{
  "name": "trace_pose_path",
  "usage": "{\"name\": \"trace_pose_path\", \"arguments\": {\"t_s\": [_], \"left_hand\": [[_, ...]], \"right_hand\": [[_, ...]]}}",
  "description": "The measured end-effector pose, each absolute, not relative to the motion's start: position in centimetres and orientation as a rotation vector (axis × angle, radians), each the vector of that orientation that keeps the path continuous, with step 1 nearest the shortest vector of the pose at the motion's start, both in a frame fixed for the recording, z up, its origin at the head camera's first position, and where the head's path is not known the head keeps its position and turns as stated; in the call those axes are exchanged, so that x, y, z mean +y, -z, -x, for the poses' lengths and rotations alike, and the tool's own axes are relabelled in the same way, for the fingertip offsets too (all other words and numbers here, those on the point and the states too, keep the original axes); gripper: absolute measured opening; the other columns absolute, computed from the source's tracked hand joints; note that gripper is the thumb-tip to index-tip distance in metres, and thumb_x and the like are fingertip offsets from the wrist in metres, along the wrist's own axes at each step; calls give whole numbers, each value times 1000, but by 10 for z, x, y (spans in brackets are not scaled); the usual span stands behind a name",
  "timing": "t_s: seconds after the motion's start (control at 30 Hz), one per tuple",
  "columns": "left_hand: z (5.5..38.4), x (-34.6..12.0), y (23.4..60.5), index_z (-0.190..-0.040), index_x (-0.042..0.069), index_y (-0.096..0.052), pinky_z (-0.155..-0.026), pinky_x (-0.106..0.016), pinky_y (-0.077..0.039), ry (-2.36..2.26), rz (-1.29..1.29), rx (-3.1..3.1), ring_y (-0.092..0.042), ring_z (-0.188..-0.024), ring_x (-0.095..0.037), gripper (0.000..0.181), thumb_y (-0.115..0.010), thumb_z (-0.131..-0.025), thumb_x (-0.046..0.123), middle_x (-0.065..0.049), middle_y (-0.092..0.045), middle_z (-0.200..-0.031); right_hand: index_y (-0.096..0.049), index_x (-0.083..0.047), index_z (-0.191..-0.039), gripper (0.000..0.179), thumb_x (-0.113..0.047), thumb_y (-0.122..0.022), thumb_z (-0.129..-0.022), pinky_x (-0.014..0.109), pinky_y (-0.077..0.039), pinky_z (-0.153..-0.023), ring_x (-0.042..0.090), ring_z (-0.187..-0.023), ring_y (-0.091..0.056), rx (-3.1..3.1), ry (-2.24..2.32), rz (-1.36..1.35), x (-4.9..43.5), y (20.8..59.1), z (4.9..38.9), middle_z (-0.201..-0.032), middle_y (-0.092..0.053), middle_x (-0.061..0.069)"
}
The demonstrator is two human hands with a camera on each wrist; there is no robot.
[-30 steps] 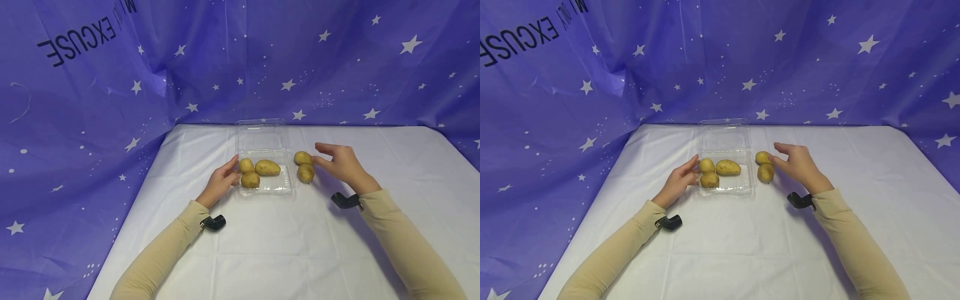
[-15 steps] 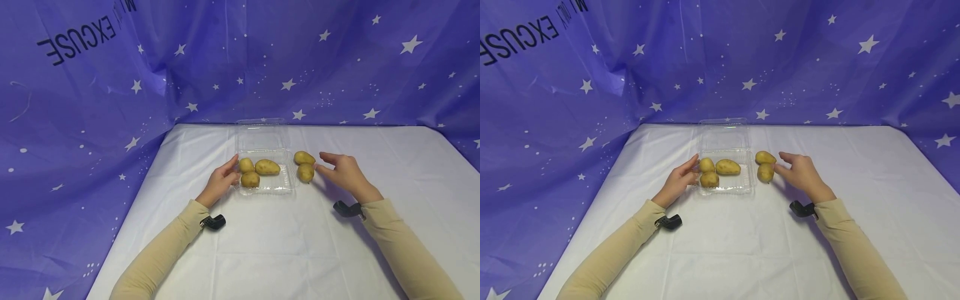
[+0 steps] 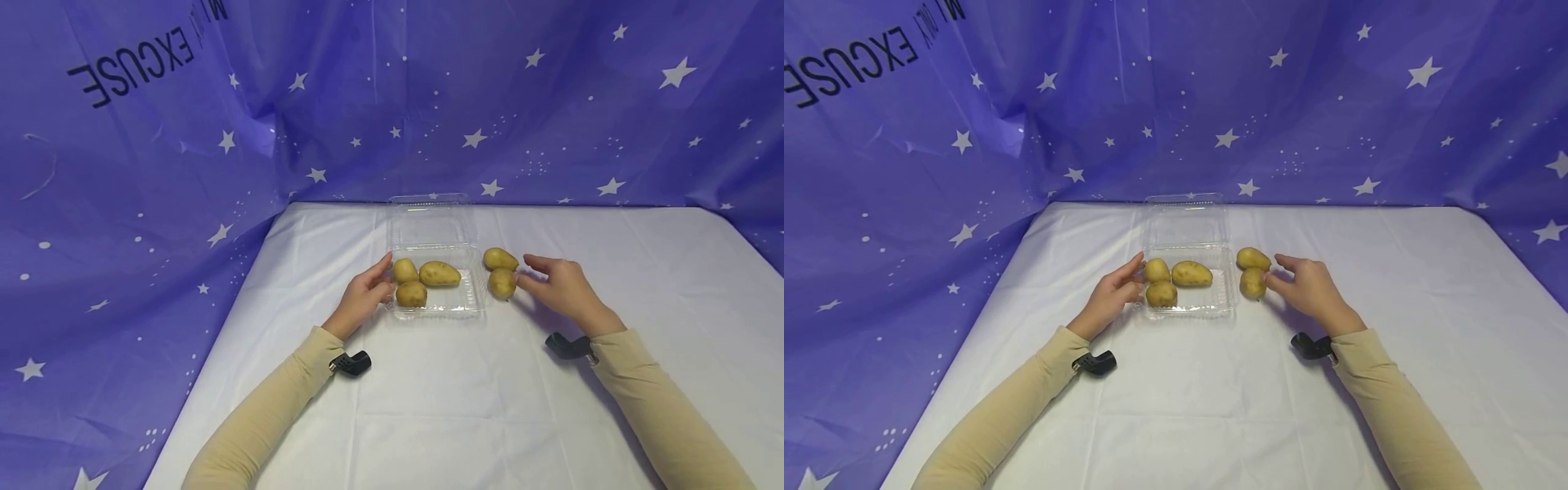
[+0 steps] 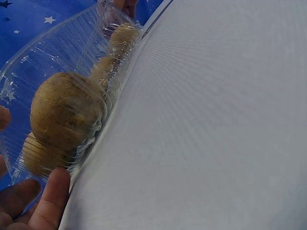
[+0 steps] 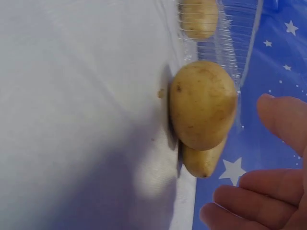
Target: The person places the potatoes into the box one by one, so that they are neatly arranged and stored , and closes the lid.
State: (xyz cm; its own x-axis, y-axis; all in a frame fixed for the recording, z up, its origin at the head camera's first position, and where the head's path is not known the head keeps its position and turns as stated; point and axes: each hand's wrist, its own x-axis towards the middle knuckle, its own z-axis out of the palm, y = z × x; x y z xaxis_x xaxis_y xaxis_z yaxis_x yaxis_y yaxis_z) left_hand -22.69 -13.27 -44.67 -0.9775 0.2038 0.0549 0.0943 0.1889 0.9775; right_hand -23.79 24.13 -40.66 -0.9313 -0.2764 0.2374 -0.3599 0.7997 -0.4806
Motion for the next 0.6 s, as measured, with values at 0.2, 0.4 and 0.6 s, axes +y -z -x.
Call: {"name": "trace_pose_path", "arguments": {"t_s": [0.2,0.4,0.6], "left_hand": [[228,-133,449,-159,11,-34,-79,-18,-57,-1910,-312,2355,-62,-119,-32,68,-54,-94,3,-17,-40,-162],[228,-133,450,-159,12,-34,-80,-18,-57,-1914,-309,2350,-61,-123,-36,68,-54,-94,3,-17,-40,-162],[226,-134,448,-159,9,-34,-80,-20,-58,-1916,-317,2352,-59,-127,-37,68,-54,-94,4,-18,-39,-162]], "right_hand": [[-62,14,-130,59,-30,-71,-92,64,-50,-100,54,-117,-61,-2857,-799,-487,238,412,237,-125,-65,33],[-61,17,-128,62,-29,-74,-89,63,-53,-96,54,-113,-63,-2848,-790,-502,232,418,236,-120,-66,36],[-63,16,-126,61,-29,-76,-88,62,-54,-95,53,-109,-66,-2845,-792,-511,227,420,235,-116,-68,35]]}}
